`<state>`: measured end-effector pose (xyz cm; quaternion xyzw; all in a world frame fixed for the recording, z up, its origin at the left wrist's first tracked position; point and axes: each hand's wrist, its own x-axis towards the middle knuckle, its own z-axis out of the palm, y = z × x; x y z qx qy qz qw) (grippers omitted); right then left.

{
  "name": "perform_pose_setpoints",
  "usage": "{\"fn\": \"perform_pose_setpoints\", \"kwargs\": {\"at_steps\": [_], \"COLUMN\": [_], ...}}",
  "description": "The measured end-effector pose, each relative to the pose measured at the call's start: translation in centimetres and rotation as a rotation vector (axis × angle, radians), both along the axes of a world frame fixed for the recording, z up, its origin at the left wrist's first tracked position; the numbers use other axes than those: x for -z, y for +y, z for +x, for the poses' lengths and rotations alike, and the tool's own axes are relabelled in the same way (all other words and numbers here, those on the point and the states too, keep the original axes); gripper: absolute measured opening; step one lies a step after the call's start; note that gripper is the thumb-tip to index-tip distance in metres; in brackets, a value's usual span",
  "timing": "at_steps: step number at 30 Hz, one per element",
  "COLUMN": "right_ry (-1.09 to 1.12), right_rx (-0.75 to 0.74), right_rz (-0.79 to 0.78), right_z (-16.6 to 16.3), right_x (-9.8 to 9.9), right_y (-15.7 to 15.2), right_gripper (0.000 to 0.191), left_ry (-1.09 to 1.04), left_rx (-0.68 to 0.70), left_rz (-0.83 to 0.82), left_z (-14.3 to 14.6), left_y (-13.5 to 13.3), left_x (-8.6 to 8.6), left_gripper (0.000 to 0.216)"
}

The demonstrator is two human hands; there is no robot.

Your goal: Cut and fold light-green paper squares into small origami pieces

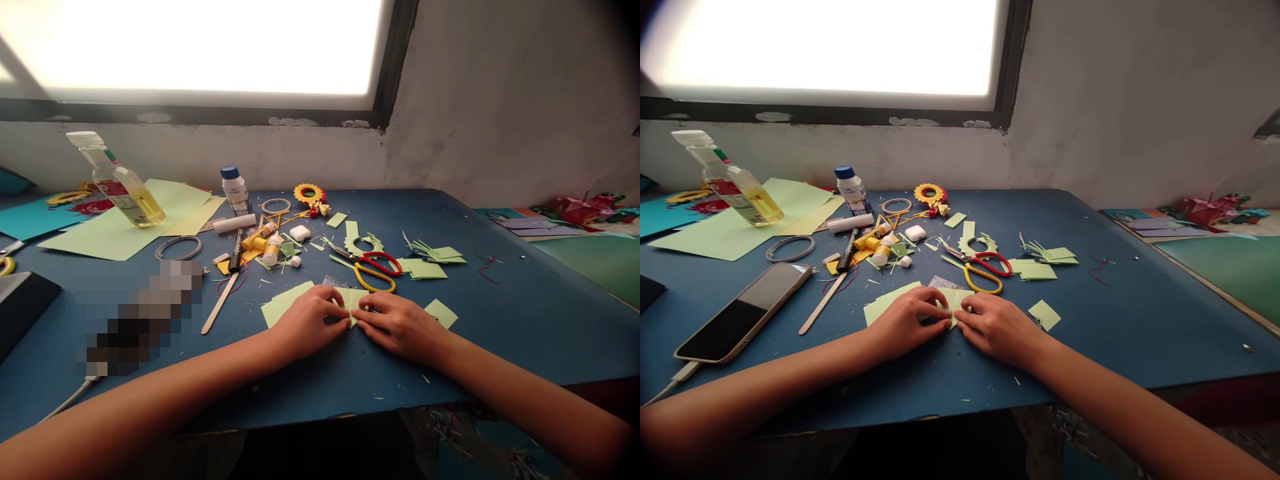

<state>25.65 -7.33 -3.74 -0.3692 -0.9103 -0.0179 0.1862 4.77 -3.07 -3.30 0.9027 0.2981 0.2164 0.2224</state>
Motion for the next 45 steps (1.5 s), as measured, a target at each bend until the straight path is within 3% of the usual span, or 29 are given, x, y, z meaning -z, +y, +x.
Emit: {"fn": "perform_pose_setpoints", "kwargs": {"at_steps": [34,45], "right_ry": [0.009,0.045], "right_rx": [0.019,0.05], "right_rz": [0.031,0.001], "right_z": [-0.09,-0.22], "right_x": [0.06,0.02], "right_y": [0.03,-0.02], "right_gripper": [0.03,0.028], "left_ry": [0.045,0.02], "left_rx": [0.058,0.049], "left_rz": [0.084,0.027], "left_z": [0.02,-0.02], "left_y": [0.26,0.62], "left_x": [0.24,0.3], "left_gripper": [0.018,0.019]}}
